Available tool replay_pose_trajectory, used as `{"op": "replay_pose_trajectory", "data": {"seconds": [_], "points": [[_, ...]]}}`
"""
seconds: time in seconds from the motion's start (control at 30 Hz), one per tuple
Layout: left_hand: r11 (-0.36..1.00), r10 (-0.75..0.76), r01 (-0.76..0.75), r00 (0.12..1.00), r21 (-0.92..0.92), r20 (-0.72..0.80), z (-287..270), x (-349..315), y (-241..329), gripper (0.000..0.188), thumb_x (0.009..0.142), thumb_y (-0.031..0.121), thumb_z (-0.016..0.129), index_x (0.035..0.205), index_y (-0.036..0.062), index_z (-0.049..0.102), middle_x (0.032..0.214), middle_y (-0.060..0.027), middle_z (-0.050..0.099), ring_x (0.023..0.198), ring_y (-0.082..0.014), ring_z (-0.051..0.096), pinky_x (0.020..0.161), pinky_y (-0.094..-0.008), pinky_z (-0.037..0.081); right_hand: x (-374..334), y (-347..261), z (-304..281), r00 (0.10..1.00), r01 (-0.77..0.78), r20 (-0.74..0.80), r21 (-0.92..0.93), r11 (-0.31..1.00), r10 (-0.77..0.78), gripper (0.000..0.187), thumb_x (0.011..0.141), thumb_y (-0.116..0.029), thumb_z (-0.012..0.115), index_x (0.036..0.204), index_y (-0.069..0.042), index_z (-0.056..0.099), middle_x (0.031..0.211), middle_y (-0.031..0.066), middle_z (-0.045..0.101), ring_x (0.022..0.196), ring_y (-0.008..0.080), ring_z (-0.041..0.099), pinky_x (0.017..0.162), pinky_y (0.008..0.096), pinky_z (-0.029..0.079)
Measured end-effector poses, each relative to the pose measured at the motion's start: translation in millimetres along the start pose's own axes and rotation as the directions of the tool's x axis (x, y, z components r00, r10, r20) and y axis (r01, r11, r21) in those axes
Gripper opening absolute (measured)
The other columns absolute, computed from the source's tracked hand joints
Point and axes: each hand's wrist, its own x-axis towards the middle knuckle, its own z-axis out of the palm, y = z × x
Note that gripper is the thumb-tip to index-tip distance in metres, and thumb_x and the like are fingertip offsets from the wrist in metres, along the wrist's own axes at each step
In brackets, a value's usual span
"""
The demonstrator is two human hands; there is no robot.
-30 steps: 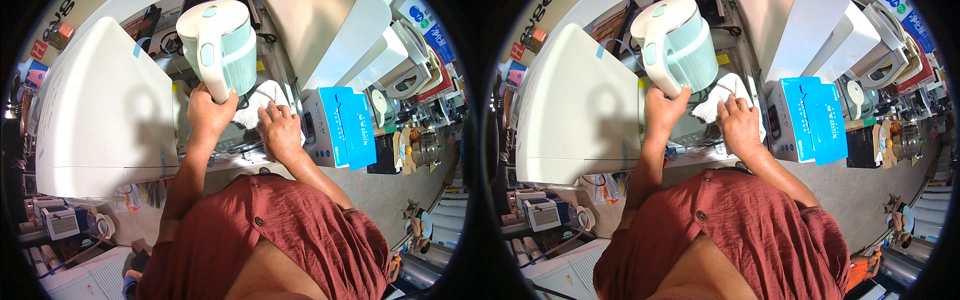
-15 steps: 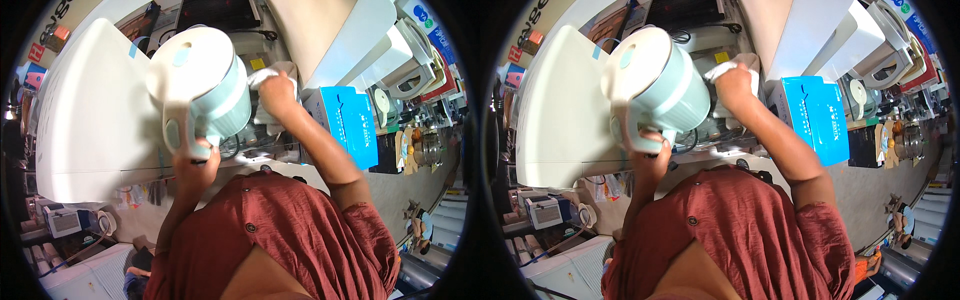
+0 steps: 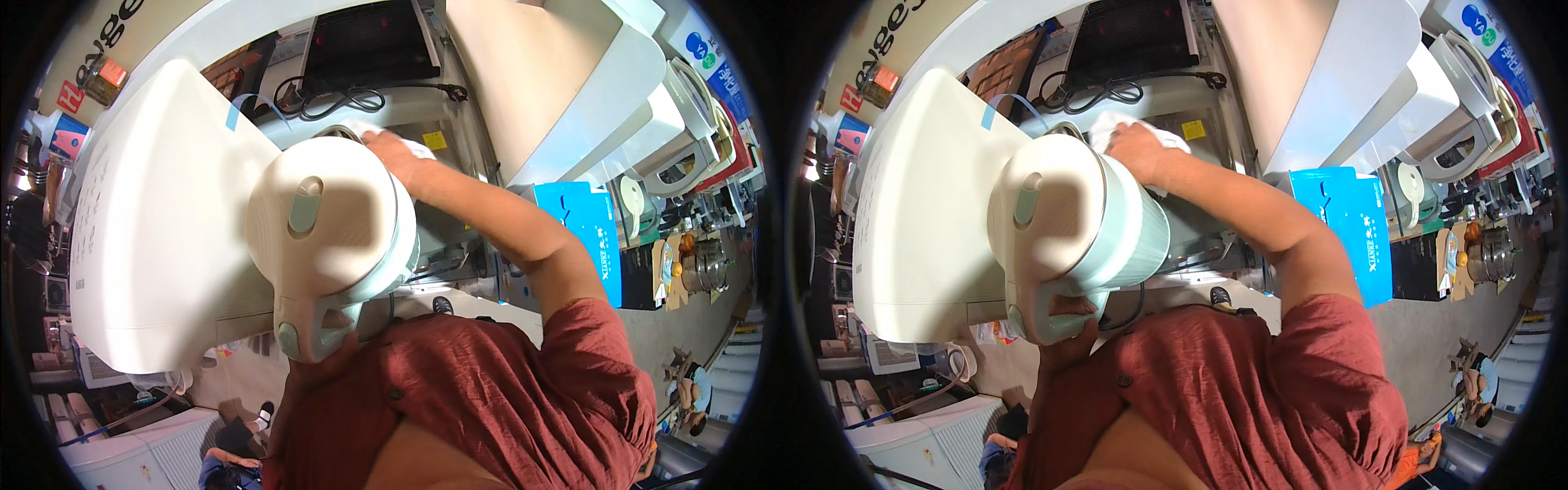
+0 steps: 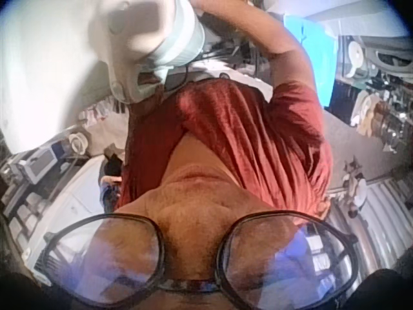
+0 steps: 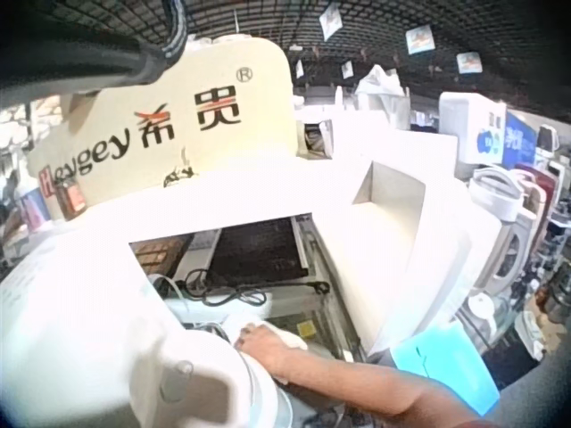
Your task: The person wipes various kitchen appliances on display, including electric kettles and a larger white oven-like appliance, using a white cloth by hand.
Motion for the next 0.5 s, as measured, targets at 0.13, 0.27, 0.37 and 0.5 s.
{"op": "replay_pose_trajectory", "data": {"seconds": [0.13, 0.27, 0.37, 0.5], "points": [[0.999, -0.053, 0.052, 0.998, 0.014, 0.016, -5, 1, 8, 0.02, 0.073, 0.0, 0.067, 0.09, 0.006, 0.058, 0.09, -0.008, 0.062, 0.085, -0.0233, 0.061, 0.079, -0.0357, 0.049, 38, -7, 18, 0.986, 0.149, -0.137, 0.439, 0.886, -0.098, 0.03, 0.084, -0.029, 0.056, 0.104, -0.01, 0.067, 0.113, 0.0067, 0.064, 0.116, 0.0223, 0.05, 0.095, 0.0403, 0.04], [0.998, -0.048, 0.045, 0.997, 0.038, 0.062, -7, 10, 15, 0.023, 0.073, 0.003, 0.07, 0.093, 0.0059, 0.059, 0.089, -0.0081, 0.062, 0.081, -0.0245, 0.062, 0.075, -0.0363, 0.05, 54, 11, 28, 0.987, 0.136, -0.11, 0.226, 0.964, -0.114, 0.036, 0.086, -0.027, 0.054, 0.118, -0.011, 0.062, 0.124, 0.0074, 0.059, 0.119, 0.0244, 0.049, 0.095, 0.0429, 0.04], [0.995, -0.061, 0.055, 0.996, 0.086, 0.066, -11, 14, 26, 0.026, 0.073, 0.005, 0.072, 0.096, 0.0059, 0.06, 0.088, -0.0082, 0.063, 0.079, -0.0254, 0.063, 0.072, -0.0367, 0.05, 27, -6, -16, 0.999, -0.021, 0.037, 0.158, 0.987, 0.015, 0.036, 0.088, -0.025, 0.052, 0.121, -0.013, 0.06, 0.128, 0.0078, 0.057, 0.121, 0.0269, 0.048, 0.092, 0.0447, 0.042], [0.989, 0.087, -0.098, 0.99, 0.108, 0.108, -4, 31, 24, 0.029, 0.073, 0.01, 0.075, 0.097, 0.0048, 0.059, 0.089, -0.0088, 0.064, 0.08, -0.0257, 0.063, 0.073, -0.0367, 0.05, 2, 31, 17, 0.987, -0.141, -0.078, -0.041, 0.989, 0.138, 0.036, 0.089, -0.023, 0.049, 0.12, -0.007, 0.059, 0.126, 0.0137, 0.057, 0.119, 0.0294, 0.049, 0.089, 0.0512, 0.043]]}}
